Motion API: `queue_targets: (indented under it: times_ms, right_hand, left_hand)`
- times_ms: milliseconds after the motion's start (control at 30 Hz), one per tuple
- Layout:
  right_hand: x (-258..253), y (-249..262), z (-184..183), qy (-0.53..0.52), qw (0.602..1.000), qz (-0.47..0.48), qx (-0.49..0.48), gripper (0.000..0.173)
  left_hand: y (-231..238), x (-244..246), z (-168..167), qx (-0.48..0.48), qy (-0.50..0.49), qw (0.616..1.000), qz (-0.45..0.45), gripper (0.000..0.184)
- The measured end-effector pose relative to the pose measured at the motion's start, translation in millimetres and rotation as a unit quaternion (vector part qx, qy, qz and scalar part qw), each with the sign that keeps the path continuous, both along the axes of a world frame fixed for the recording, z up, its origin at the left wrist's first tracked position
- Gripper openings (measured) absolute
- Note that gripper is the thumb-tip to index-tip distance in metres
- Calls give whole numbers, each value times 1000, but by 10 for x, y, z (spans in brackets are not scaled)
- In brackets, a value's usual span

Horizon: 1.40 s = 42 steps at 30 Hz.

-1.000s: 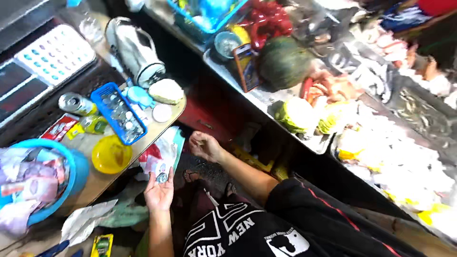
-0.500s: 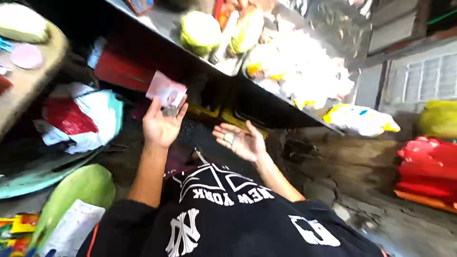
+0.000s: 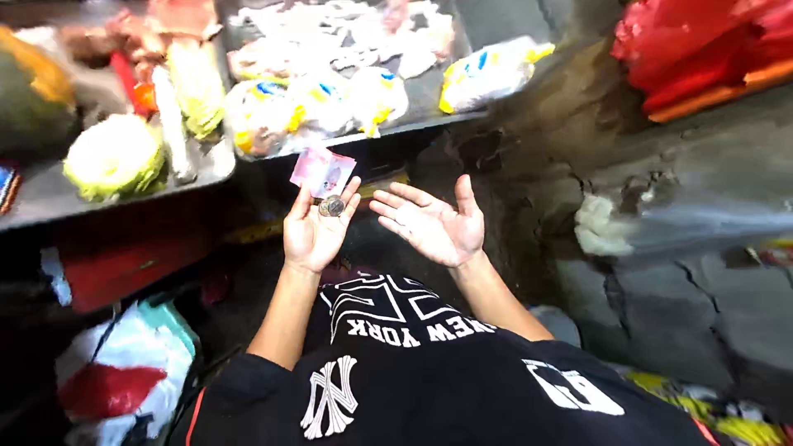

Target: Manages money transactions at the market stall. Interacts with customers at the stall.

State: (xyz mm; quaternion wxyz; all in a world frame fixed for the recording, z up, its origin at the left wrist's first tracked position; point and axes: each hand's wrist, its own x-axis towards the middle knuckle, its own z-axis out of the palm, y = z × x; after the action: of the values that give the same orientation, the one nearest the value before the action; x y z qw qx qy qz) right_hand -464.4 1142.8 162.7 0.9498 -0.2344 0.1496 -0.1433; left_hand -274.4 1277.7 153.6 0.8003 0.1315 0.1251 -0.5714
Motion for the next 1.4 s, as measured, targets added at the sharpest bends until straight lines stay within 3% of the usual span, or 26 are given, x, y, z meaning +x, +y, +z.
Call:
queue_targets:
  times_ms: [167, 233, 267, 333, 400, 433, 500, 600, 767, 867, 967, 1067, 1200, 1300, 1400]
  right_hand:
    - [-396, -296, -34, 46, 990, -133, 10, 97]
    - [-463, -405, -89, 111, 968, -224, 31, 90]
    - [-461, -463, -114, 144, 952, -264, 48, 86]
    - [-428, -652, -128, 174, 924, -325, 101, 76]
    - [-457, -959, -136, 173, 900, -373, 145, 65]
    - [-515, -1134, -150, 172, 892, -388, 157, 64]
    - [-742, -1504, -295, 165, 887, -397, 171, 70]
    - [-1243, -2176, -556, 203, 878, -412, 138, 71]
    - [-2019, -3529, -648, 359, 828, -422, 86, 29]
    - [-2383, -4269, -943, 534, 773, -334, 72, 22]
    - [-2220, -4904, -1105, 613, 767, -189, -31, 29]
    - [-1689, -5532, -1023, 549, 820, -108, -120, 29]
    - [-884, -6264, -755, 398, 892, -85, -194, 29]
    - [-486, -6741, -480, 310, 910, -91, -259, 30]
    - [-272, -7232, -251, 261, 898, -99, -340, 29]
  left_hand:
    - [-827, -186, -12, -20, 16, 996, -83, 45]
    - [-1185, -410, 41, -15, -74, 991, -112, 43]
    - [-1354, -565, 42, -15, -169, 976, -133, 42]
    - [-1684, -923, -14, -6, -416, 893, -172, 36]
    - [-2024, -1258, -68, -9, -622, 752, -218, 31]
    - [-2203, -1399, -83, -28, -679, 691, -246, 35]
    - [-2607, -1704, -264, -70, -731, 637, -235, 36]
    - [-3290, -2219, -577, -92, -725, 663, -160, 32]
    - [-4529, -2643, -412, -52, -693, 718, -44, 26]
    - [-4877, -2439, -288, -6, -658, 751, -50, 23]
    - [-4960, -2108, -66, 113, -675, 726, -70, 18]
    - [-5114, -1848, 92, 187, -691, 697, -36, 18]
    - [-5457, -1575, 154, 200, -680, 704, 39, 16]
    - [-5920, -1436, 205, 227, -701, 670, 90, 16]
    - [-6400, -1226, 345, 261, -709, 643, 123, 16]
